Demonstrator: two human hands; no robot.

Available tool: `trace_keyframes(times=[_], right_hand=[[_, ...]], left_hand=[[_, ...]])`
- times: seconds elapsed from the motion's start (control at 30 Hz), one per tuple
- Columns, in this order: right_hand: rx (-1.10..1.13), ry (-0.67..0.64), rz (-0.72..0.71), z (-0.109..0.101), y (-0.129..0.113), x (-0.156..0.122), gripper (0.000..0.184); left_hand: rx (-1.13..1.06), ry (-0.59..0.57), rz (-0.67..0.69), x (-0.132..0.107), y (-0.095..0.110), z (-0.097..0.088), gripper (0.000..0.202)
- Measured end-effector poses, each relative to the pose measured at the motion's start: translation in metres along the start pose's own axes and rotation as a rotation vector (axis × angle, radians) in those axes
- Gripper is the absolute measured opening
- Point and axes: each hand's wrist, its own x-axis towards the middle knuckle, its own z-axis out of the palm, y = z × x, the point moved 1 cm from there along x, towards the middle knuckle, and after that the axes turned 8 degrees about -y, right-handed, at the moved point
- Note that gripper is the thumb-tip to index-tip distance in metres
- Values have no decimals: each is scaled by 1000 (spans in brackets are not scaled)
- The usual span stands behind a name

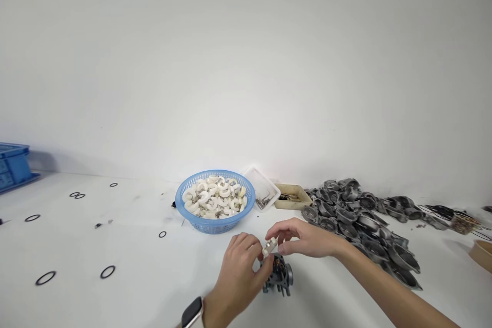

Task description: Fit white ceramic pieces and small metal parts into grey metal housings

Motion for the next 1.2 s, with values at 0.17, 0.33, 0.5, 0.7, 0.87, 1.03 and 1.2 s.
trace_keyframes(times=[0.17, 0.33, 0.5, 0.7, 0.87, 1.03, 1.2], right_hand=[[-383, 116, 36, 10, -24, -4, 51], [-688, 152, -27, 33, -41, 1, 23], [-737, 207, -7, 30, -40, -4, 18], [-490, 339, 56, 19, -2, -19, 33], [-276, 409, -1, 40, 31, -22, 40], [-144, 418, -17, 53, 43, -20, 44], [-130, 403, -120, 54, 48, -19, 44]], left_hand=[[132, 57, 102, -1, 3, -5, 13], [189, 71, 165, -1, 5, -5, 20], [198, 42, 150, 0, 11, -8, 15], [44, -254, -134, 0, 6, -6, 50], [-154, -357, -182, 0, 0, -1, 59], [-219, -338, -181, 0, 0, 0, 46], [-303, -335, -209, 2, 0, -2, 39]])
